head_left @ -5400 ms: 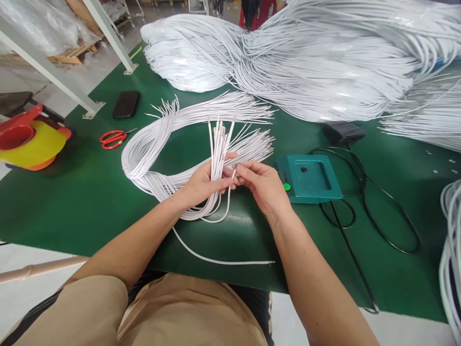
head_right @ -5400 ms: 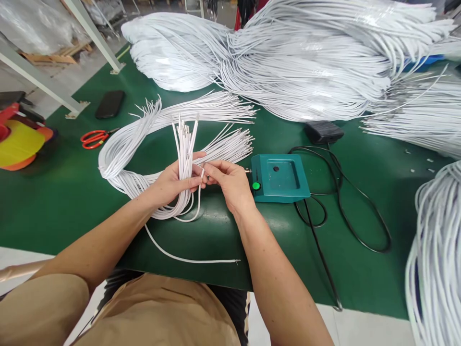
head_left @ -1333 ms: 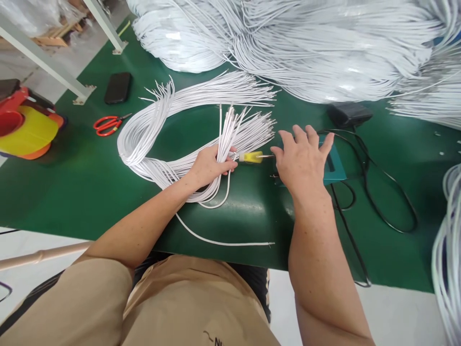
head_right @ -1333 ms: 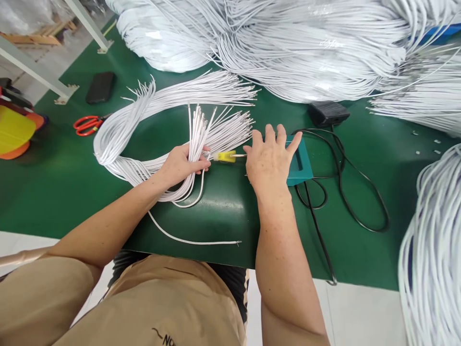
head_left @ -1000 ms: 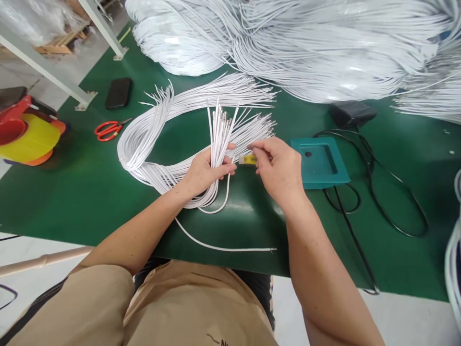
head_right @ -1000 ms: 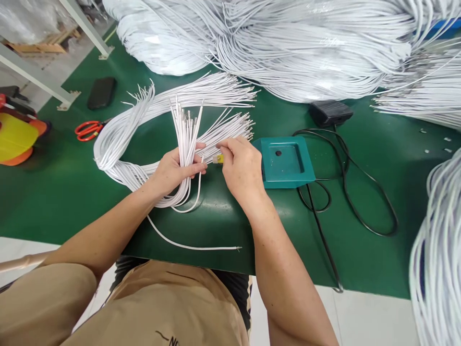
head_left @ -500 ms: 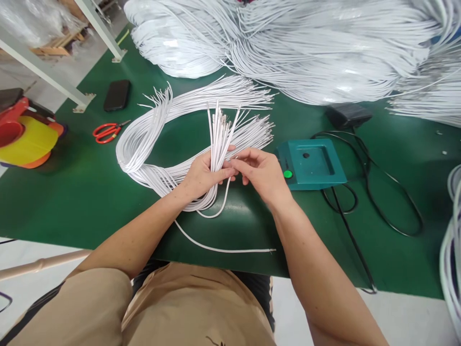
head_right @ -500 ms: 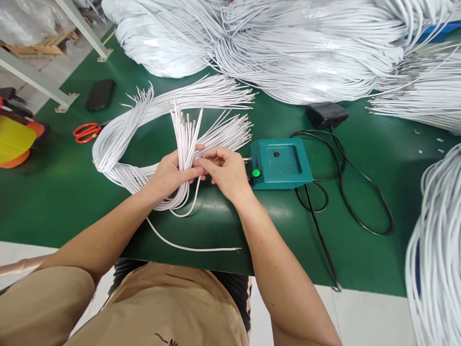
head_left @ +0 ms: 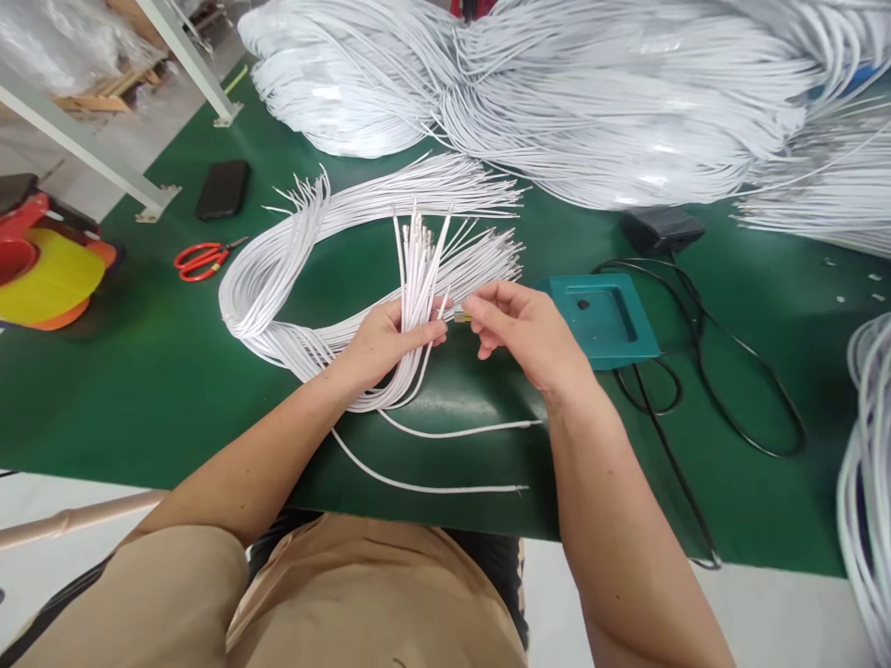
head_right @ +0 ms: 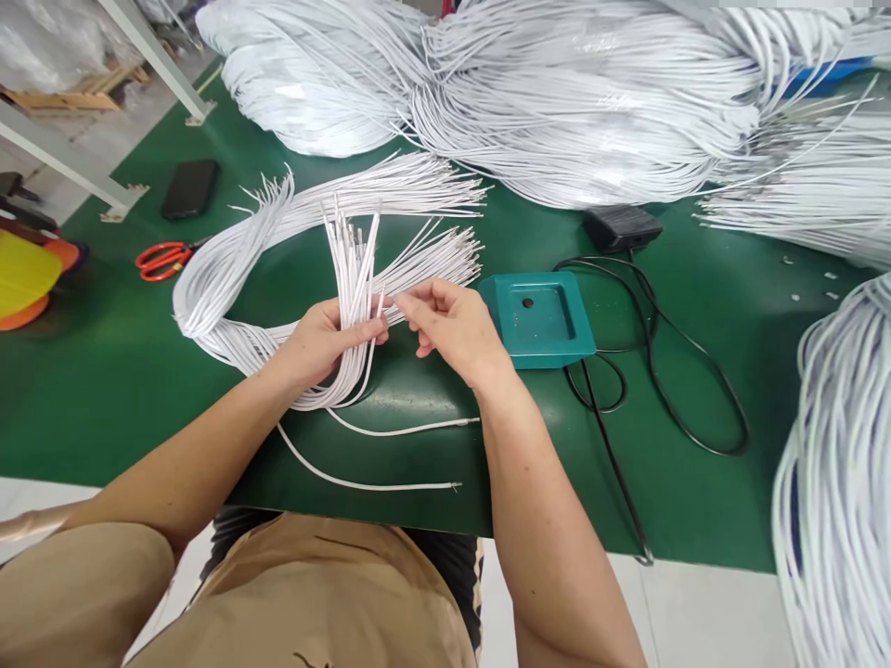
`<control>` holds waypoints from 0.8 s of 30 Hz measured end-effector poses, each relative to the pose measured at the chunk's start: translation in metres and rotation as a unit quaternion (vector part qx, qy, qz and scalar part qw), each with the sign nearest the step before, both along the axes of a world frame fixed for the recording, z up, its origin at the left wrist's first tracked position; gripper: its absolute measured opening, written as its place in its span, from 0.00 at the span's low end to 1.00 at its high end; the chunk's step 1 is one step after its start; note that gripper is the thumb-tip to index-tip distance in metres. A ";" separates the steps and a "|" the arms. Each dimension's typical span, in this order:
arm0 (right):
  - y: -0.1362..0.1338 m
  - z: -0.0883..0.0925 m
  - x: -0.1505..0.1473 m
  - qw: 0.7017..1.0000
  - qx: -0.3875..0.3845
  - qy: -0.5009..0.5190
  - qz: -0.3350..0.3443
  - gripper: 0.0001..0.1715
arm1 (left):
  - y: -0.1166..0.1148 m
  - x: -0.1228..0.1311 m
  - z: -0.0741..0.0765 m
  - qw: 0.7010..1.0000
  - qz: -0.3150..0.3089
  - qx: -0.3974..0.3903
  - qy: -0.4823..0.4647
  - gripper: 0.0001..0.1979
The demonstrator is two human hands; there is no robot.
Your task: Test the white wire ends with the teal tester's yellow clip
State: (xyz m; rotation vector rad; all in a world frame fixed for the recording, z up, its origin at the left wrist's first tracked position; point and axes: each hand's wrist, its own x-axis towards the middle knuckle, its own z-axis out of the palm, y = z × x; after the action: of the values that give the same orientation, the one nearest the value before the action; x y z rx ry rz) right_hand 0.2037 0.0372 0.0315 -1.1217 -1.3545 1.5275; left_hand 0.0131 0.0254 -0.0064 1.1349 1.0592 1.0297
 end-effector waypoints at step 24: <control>0.001 -0.022 -0.029 0.972 -0.135 0.189 -0.022 0.18 | -0.004 0.011 0.006 0.999 0.006 0.029 -0.015 0.17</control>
State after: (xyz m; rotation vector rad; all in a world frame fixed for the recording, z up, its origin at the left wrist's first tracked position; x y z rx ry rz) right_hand 0.1749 0.0385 0.0098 -0.9473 -0.8788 1.8208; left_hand 0.0241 0.0215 -0.0001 1.1572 1.0186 1.0893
